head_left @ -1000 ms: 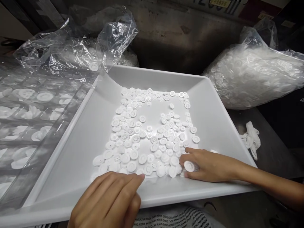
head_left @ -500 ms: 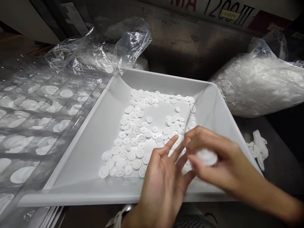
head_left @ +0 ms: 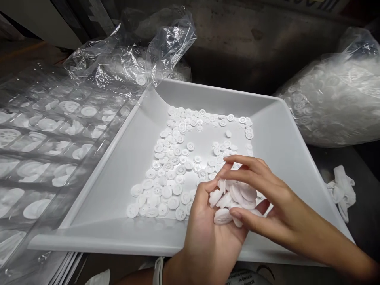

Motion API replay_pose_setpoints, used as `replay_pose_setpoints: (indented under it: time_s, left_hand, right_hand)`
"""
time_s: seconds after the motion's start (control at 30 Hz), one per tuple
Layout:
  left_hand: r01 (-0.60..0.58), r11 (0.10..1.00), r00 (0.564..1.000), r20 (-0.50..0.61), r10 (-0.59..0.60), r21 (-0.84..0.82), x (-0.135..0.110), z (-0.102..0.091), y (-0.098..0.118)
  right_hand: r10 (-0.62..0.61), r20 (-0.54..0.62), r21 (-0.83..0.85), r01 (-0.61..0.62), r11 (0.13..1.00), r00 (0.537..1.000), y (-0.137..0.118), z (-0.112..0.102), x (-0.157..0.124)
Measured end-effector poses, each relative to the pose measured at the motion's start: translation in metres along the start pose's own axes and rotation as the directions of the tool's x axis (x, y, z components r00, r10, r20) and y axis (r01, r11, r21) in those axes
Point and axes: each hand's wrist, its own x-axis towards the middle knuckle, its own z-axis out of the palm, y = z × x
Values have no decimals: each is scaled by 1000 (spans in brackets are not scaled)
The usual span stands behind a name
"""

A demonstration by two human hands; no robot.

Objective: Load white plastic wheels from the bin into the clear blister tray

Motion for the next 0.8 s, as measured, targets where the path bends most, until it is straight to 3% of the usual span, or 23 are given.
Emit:
replay_pose_setpoints:
  time_s: [0.17,0.4,0.8]
  left_hand:
    - [32,999,999,-25,-32,-34,0,-1,2]
    - [84,994,996,-36,-86,-64,1,-5,3]
    - [85,991,996,-16,-87,-100,-1,2,6]
  right_hand:
    - [93,-62,93,-87,992,994,4,-1,0]
    - [-63,-184,34,71,997,981,7,-6,0]
    - [71,-166,45,-64,997,984,5,-8,-3]
